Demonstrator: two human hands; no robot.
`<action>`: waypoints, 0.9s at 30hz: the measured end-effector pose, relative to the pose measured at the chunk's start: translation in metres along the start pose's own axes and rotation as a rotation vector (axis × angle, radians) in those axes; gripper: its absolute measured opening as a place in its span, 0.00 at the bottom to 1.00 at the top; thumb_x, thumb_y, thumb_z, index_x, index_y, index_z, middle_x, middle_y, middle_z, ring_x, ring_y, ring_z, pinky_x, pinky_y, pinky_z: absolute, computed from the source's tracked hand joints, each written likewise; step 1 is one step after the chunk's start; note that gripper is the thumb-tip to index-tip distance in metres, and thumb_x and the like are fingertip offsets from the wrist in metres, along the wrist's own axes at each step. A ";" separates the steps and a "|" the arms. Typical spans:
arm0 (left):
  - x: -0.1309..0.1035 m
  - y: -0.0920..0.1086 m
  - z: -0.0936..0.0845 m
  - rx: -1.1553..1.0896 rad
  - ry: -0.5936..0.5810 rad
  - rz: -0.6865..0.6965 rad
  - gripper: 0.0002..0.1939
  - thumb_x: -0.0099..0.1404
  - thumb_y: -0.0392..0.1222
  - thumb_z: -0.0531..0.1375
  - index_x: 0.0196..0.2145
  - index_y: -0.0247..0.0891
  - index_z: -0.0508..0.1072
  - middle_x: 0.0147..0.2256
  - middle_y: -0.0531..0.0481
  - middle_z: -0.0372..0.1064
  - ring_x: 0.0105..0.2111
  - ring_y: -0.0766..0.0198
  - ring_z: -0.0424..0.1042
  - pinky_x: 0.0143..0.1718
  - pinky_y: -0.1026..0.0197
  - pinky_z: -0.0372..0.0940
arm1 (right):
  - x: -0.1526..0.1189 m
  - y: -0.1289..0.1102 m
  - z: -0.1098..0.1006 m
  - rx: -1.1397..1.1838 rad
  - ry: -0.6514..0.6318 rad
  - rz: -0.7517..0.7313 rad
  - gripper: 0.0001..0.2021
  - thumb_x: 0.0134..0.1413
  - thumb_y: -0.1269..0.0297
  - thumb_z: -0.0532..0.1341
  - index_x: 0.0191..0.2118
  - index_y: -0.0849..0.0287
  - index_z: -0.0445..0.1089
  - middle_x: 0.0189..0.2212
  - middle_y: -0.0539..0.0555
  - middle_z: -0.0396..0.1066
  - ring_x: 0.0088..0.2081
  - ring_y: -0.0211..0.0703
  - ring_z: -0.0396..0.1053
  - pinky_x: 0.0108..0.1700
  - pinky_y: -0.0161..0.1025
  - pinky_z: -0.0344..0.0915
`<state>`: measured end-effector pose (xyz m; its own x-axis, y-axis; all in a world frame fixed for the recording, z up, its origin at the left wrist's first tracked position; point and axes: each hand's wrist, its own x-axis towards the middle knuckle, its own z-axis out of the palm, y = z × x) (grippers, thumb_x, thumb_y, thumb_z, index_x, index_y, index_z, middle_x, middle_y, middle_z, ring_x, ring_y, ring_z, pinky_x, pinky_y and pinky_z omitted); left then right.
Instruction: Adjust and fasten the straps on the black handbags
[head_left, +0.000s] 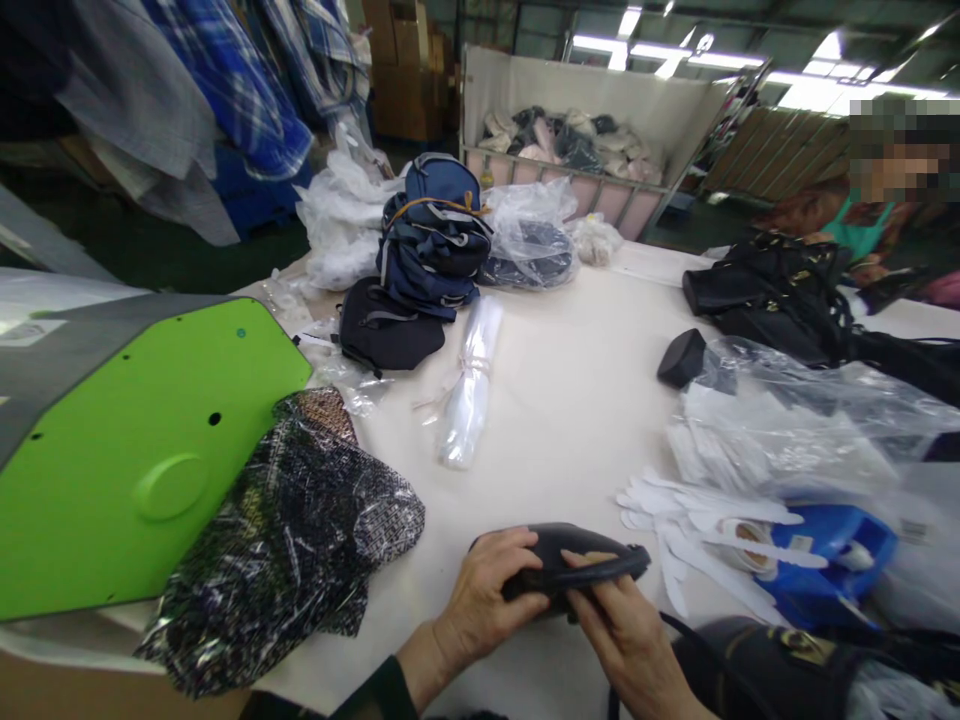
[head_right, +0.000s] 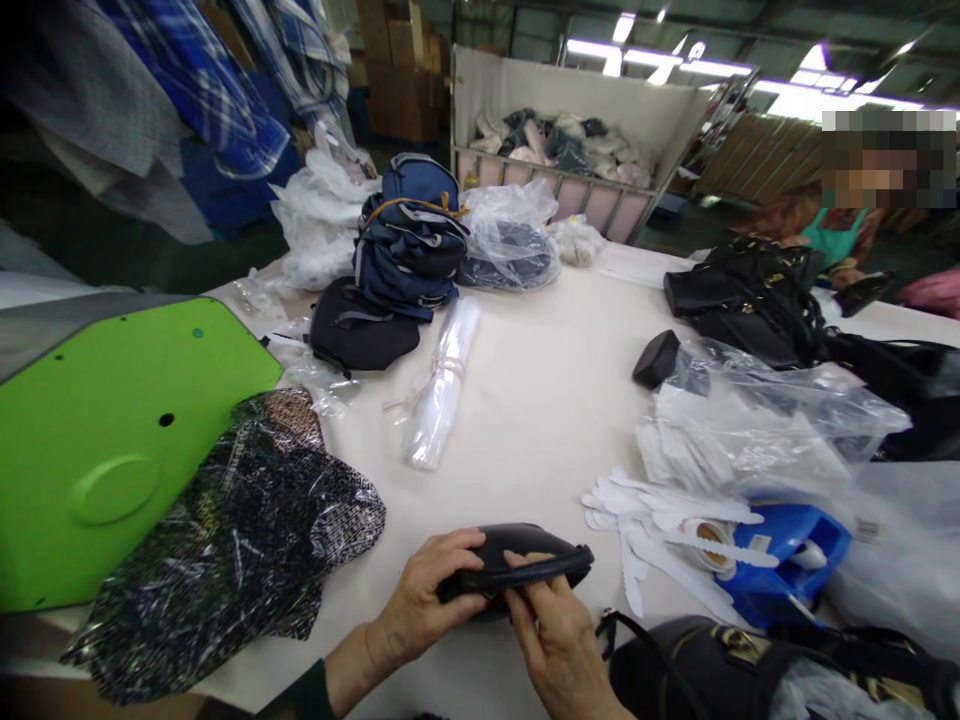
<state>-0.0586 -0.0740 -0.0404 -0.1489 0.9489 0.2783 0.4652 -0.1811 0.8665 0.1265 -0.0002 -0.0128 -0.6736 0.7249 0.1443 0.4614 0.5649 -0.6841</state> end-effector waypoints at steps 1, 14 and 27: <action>-0.001 0.003 -0.004 -0.017 -0.033 -0.035 0.15 0.50 0.33 0.65 0.38 0.38 0.72 0.46 0.40 0.72 0.48 0.51 0.69 0.50 0.48 0.64 | 0.000 0.001 0.003 -0.033 0.026 -0.020 0.14 0.57 0.65 0.55 0.49 0.56 0.67 0.41 0.59 0.71 0.43 0.46 0.71 0.43 0.39 0.71; 0.063 0.035 -0.037 0.005 -0.245 -0.290 0.06 0.52 0.30 0.55 0.22 0.36 0.71 0.23 0.54 0.67 0.25 0.67 0.66 0.27 0.66 0.60 | 0.014 -0.006 0.009 -0.030 0.062 -0.005 0.11 0.56 0.65 0.56 0.45 0.56 0.67 0.39 0.58 0.69 0.41 0.46 0.71 0.41 0.40 0.72; 0.008 0.050 0.016 0.959 -0.045 -0.200 0.08 0.50 0.37 0.67 0.23 0.34 0.69 0.21 0.46 0.69 0.23 0.52 0.71 0.24 0.53 0.66 | 0.014 -0.005 0.021 -0.149 0.112 -0.004 0.07 0.56 0.66 0.54 0.38 0.56 0.68 0.31 0.55 0.69 0.32 0.45 0.71 0.32 0.40 0.71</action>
<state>-0.0226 -0.0719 -0.0012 -0.2781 0.9518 0.1297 0.9496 0.2521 0.1861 0.1029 -0.0015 -0.0223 -0.6108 0.7573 0.2310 0.5450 0.6138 -0.5711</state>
